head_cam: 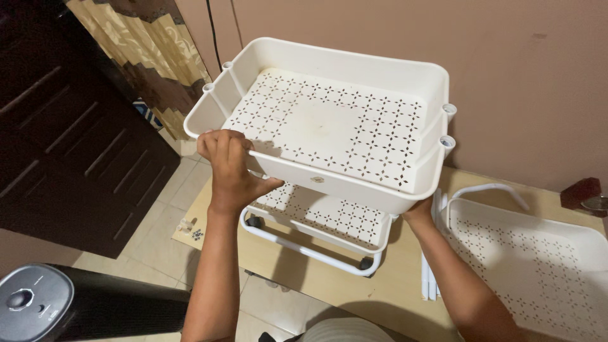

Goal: The person assembles a white plastic three-tier storage cart on a table. They use a screwdriver to tighten screws into the frame, attach the perforated trays, and install the handle. The cart is flipped and adjusted to ensure stability.

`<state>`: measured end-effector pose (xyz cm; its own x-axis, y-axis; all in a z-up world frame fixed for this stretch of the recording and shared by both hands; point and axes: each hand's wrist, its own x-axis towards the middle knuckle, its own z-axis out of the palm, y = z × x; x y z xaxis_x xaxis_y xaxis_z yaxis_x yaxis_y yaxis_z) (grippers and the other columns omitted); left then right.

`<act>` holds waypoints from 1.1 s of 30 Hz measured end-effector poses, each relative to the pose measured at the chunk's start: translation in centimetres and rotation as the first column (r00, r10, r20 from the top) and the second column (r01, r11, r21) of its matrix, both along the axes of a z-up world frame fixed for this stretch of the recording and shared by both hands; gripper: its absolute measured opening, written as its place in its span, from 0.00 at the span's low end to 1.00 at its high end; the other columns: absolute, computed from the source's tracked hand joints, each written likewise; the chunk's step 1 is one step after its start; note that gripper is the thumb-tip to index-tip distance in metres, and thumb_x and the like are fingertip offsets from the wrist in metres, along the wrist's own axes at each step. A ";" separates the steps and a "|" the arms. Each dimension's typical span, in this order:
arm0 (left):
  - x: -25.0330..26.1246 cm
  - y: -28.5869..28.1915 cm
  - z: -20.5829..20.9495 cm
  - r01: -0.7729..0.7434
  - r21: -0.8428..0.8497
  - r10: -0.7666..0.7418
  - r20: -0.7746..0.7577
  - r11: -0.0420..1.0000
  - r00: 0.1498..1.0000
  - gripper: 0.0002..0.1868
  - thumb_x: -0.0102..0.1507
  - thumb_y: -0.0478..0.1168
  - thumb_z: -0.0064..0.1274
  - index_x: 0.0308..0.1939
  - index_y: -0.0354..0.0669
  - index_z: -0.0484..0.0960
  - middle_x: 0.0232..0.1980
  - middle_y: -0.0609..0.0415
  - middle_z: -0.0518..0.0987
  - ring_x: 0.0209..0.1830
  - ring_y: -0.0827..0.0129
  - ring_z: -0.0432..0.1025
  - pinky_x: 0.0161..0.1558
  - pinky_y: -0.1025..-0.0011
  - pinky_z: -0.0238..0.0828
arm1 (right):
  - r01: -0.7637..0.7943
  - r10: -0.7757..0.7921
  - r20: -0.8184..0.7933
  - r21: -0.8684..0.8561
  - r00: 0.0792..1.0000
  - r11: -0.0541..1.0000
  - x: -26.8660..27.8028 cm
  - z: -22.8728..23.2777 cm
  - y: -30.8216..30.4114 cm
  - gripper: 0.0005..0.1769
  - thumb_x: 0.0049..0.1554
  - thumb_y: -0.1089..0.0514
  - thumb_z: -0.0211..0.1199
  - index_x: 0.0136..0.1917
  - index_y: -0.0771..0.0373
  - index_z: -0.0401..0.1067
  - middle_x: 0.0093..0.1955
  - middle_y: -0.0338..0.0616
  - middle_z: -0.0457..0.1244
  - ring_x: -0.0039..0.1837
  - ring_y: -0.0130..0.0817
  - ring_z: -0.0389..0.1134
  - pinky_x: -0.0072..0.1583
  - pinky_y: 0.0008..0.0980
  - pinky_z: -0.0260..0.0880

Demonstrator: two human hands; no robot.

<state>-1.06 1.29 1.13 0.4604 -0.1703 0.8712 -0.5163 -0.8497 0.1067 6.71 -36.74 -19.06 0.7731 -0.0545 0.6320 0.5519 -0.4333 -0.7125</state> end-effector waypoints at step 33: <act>-1.7 -7.7 0.3 0.098 0.068 -0.094 -0.066 0.993 0.993 0.40 0.41 0.46 0.76 0.54 0.44 0.76 0.57 0.50 0.72 0.63 0.53 0.65 0.74 0.44 0.45 | -0.258 0.421 -0.173 0.569 0.891 0.781 2.4 -3.5 -1.1 0.29 0.61 0.58 0.64 0.73 0.65 0.63 0.66 0.46 0.64 0.62 0.32 0.67 0.58 0.33 0.73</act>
<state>-2.72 -6.41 1.38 0.4919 -0.2762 0.8257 -0.5899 -0.8033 0.0827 9.08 -37.82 -22.60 0.9393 -0.0093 0.3429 0.3362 0.2230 -0.9150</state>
